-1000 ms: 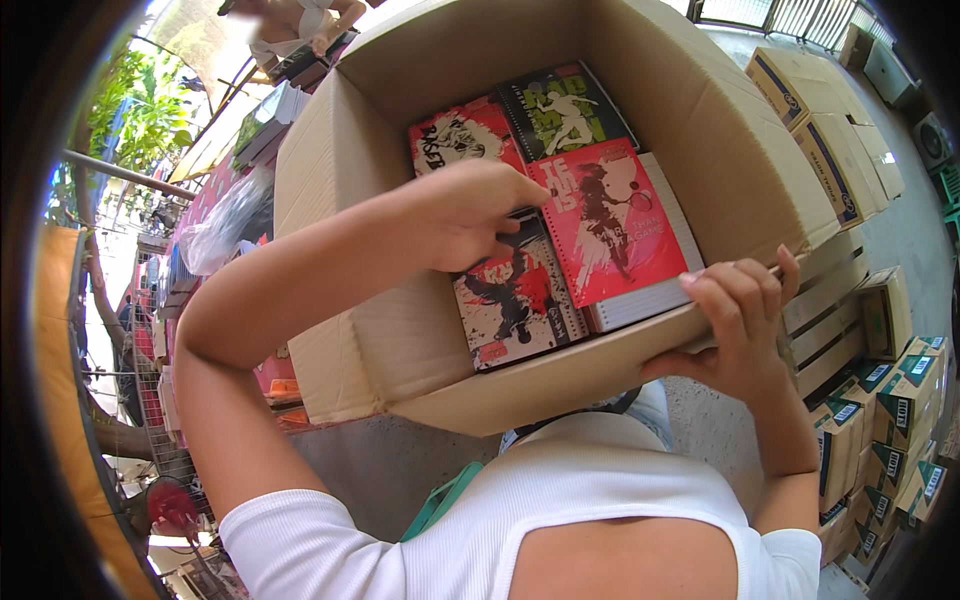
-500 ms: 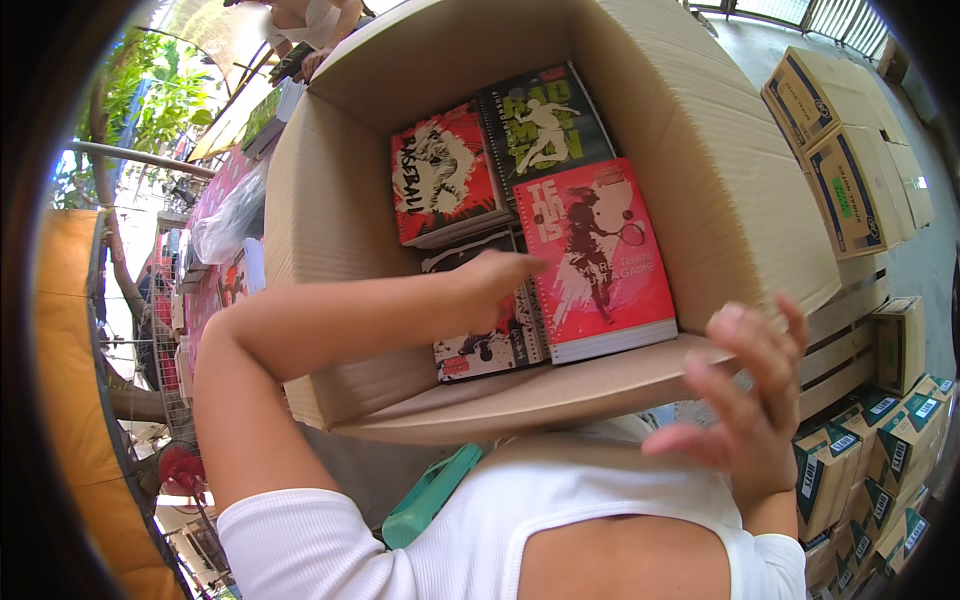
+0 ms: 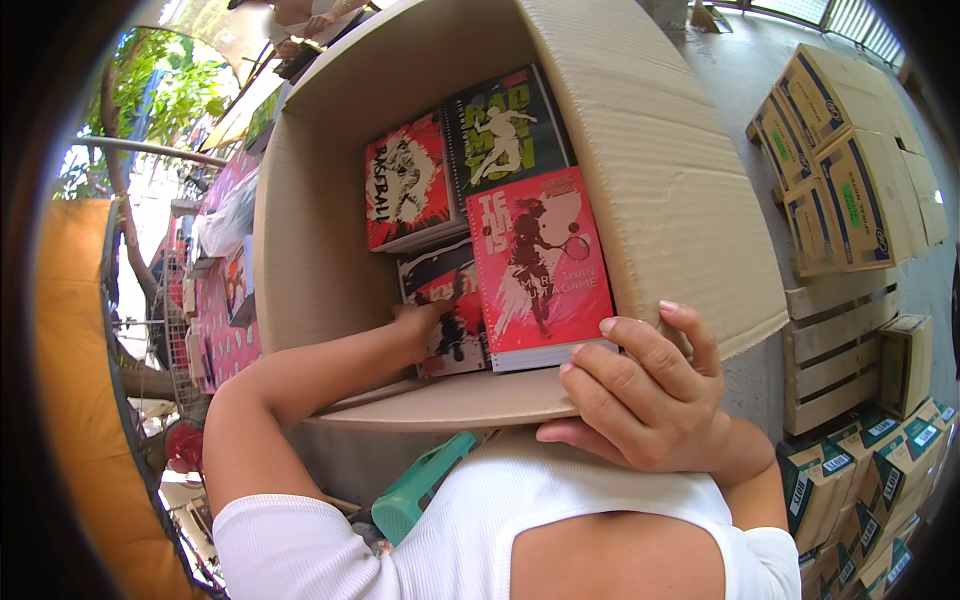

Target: The person sorts notebooks with various sports-themed covers on a table, aligning and stacking them into different piles before placing several notebooks into a cardboard box.

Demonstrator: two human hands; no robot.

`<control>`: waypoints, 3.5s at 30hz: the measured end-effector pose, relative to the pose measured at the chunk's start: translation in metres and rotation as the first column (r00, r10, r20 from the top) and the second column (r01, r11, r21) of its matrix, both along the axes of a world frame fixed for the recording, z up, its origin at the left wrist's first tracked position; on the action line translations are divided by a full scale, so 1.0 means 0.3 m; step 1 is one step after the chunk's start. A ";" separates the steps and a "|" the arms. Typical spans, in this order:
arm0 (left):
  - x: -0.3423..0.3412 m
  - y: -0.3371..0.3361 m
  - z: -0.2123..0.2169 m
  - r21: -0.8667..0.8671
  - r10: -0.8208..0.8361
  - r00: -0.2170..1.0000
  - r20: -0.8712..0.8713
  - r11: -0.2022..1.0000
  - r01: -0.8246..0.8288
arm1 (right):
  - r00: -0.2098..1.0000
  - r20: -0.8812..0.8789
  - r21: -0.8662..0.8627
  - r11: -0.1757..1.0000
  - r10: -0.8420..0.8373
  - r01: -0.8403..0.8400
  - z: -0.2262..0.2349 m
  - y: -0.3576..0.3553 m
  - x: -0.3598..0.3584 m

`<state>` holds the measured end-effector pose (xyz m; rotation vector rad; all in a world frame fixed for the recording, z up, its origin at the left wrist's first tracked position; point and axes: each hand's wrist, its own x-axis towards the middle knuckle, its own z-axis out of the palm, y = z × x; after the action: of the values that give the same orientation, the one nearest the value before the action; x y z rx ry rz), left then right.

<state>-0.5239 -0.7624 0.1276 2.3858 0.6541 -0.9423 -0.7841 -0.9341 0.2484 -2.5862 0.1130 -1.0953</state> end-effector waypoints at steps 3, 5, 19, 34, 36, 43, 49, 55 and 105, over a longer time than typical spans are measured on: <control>0.015 0.033 0.048 -0.197 -0.030 0.972 -0.235 0.980 -0.018 | 1.000 0.005 -0.007 1.000 0.018 -0.018 0.004 -0.007 -0.001; -0.015 0.006 0.092 -0.172 -0.136 0.949 -0.284 0.981 0.089 | 0.999 0.005 -0.015 0.999 0.036 -0.036 0.002 -0.008 0.000; 0.121 0.068 0.004 -0.005 -0.187 0.895 -0.405 0.979 0.202 | 0.996 0.079 -0.057 0.997 0.052 -0.047 -0.018 -0.018 0.007; 0.021 0.124 -0.007 -0.387 -0.213 0.972 -0.096 0.908 0.161 | 0.995 0.071 -0.023 0.997 0.075 -0.074 -0.006 -0.010 0.013; 0.024 0.120 -0.012 -0.287 -0.259 0.964 -0.051 0.929 0.235 | 0.994 0.078 -0.011 0.997 0.082 -0.082 -0.006 -0.008 0.015; 0.096 0.092 0.055 -0.441 -0.033 0.869 -0.493 0.871 -0.218 | 0.998 0.048 -0.010 0.999 0.050 -0.050 -0.007 0.002 0.011; 0.099 0.123 0.012 -0.537 -0.116 0.864 -0.490 0.821 -0.195 | 0.997 0.038 0.007 0.998 0.062 -0.062 0.009 -0.003 0.008; 0.113 0.096 0.015 -0.452 -0.105 0.842 -0.528 0.875 -0.174 | 0.996 0.055 0.009 0.998 0.067 -0.068 0.004 -0.013 0.005; 1.197 1.025 0.472 -0.813 0.973 0.141 -0.185 -0.071 -0.578 | 0.895 -0.246 0.072 0.914 -0.371 0.399 0.051 0.262 -0.009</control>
<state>-0.1648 -0.4549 0.2692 0.8538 1.0486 0.0951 -0.7868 -0.8556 0.2638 -2.6321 0.7544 -0.8695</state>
